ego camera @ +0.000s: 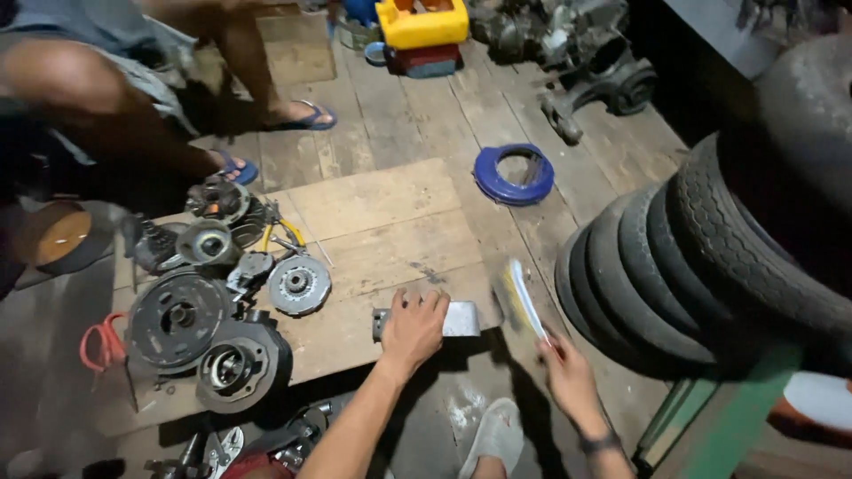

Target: Scraping and cleaning a metal engine casing using a screwdriver and a wire brush.

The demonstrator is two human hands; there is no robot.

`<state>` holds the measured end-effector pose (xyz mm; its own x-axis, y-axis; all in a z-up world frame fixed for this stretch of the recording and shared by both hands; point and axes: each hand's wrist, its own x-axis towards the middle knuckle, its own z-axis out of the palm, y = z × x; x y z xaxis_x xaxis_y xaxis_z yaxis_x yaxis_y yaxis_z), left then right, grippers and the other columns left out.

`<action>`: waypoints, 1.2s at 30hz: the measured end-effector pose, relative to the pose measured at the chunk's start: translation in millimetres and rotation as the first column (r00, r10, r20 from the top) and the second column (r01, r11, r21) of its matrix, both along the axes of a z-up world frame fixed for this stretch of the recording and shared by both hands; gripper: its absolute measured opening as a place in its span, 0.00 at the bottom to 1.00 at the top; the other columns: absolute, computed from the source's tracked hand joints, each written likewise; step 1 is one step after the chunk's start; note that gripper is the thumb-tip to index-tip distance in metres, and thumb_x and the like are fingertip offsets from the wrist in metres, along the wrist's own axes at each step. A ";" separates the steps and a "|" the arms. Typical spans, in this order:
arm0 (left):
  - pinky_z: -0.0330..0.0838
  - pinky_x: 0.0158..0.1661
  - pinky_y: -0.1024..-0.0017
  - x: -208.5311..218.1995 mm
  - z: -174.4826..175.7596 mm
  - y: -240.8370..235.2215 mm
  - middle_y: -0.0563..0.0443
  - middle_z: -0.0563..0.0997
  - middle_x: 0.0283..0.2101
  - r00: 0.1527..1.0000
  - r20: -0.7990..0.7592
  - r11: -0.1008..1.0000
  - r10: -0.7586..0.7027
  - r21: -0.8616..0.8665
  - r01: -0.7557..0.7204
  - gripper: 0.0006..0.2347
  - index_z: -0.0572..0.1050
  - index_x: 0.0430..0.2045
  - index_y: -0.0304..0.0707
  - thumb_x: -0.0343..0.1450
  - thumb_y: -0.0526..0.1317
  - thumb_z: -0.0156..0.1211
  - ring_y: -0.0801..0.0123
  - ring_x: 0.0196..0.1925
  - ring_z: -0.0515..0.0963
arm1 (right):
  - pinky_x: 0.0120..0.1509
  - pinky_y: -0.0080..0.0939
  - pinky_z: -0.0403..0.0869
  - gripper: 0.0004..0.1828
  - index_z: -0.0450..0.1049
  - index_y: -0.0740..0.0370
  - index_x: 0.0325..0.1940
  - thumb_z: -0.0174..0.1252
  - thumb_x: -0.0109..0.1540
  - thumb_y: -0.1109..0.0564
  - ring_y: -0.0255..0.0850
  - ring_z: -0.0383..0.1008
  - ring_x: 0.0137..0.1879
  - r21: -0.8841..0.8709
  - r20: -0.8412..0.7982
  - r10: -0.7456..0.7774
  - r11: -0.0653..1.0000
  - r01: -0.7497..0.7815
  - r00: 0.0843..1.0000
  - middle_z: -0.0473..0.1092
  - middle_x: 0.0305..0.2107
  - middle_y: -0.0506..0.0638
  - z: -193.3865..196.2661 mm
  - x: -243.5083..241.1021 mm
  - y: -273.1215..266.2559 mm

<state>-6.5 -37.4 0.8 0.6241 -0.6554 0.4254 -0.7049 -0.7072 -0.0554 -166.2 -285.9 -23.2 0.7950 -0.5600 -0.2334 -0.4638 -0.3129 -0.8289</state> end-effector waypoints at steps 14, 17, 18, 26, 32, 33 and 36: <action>0.58 0.61 0.39 -38.8 46.8 45.4 0.47 0.77 0.42 0.964 -0.261 0.970 0.048 -0.218 -0.107 0.17 0.73 0.46 0.43 0.63 0.40 0.60 0.52 0.40 0.80 | 0.55 0.47 0.71 0.27 0.65 0.74 0.71 0.57 0.68 0.63 0.51 0.73 0.47 -0.318 0.271 0.030 0.946 0.060 0.962 0.73 0.47 0.63 21.7 -53.7 -41.4; 0.65 0.52 0.49 -60.2 89.7 76.8 0.43 0.77 0.45 0.808 -0.588 0.893 0.036 -0.345 -0.290 0.23 0.72 0.48 0.39 0.59 0.42 0.67 0.47 0.44 0.80 | 0.50 0.49 0.68 0.20 0.68 0.76 0.67 0.56 0.73 0.63 0.52 0.69 0.44 -0.438 0.351 0.087 0.895 0.081 0.932 0.70 0.46 0.65 75.1 -19.3 -38.4; 0.73 0.44 0.55 -67.9 101.2 86.5 0.41 0.78 0.43 0.686 -0.727 0.832 0.011 -0.374 -0.410 0.19 0.73 0.46 0.37 0.62 0.44 0.63 0.44 0.42 0.80 | 0.44 0.46 0.68 0.13 0.70 0.75 0.63 0.54 0.75 0.66 0.48 0.67 0.39 -0.444 0.354 0.166 0.896 0.010 0.920 0.69 0.41 0.62 102.0 -4.3 -32.3; 0.75 0.43 0.68 -79.1 106.9 116.1 0.49 0.84 0.38 0.532 -0.818 0.501 -0.217 -0.561 -0.659 0.18 0.76 0.45 0.39 0.62 0.43 0.62 0.60 0.38 0.82 | 0.49 0.47 0.70 0.11 0.68 0.74 0.63 0.54 0.79 0.64 0.51 0.68 0.40 -0.723 0.296 0.448 0.682 -0.109 0.844 0.69 0.44 0.63 165.5 27.2 -52.5; 0.75 0.42 0.71 -85.1 107.8 120.2 0.47 0.82 0.39 0.550 -0.730 0.355 -0.406 -0.681 -0.641 0.17 0.75 0.47 0.35 0.63 0.36 0.60 0.65 0.37 0.78 | 0.35 0.43 0.73 0.14 0.78 0.58 0.51 0.56 0.67 0.49 0.47 0.76 0.27 -0.688 -0.349 0.271 0.576 -0.441 0.897 0.78 0.27 0.55 109.2 25.4 -46.5; 0.74 0.43 0.72 -85.4 102.3 119.9 0.47 0.82 0.41 0.531 -0.711 0.312 -0.461 -0.690 -0.653 0.17 0.74 0.48 0.34 0.64 0.35 0.60 0.66 0.38 0.77 | 0.41 0.44 0.76 0.22 0.82 0.50 0.50 0.53 0.66 0.36 0.51 0.82 0.32 -0.520 -0.619 0.110 0.684 -0.511 0.778 0.82 0.25 0.55 92.4 26.8 -44.2; 0.74 0.42 0.73 -89.5 105.3 124.8 0.48 0.83 0.38 0.440 -0.719 0.250 -0.538 -0.634 -0.731 0.16 0.76 0.47 0.32 0.65 0.35 0.60 0.68 0.37 0.78 | 0.41 0.50 0.76 0.26 0.79 0.55 0.57 0.48 0.69 0.37 0.56 0.81 0.34 -0.536 -0.496 0.110 0.742 -0.404 0.861 0.80 0.29 0.60 64.9 38.4 -86.2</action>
<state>-96.0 87.4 106.1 0.9755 -0.1574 -0.1536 0.1785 0.1582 0.9712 -127.9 -372.1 41.8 0.8383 -0.4823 -0.2542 -0.5295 -0.8315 -0.1684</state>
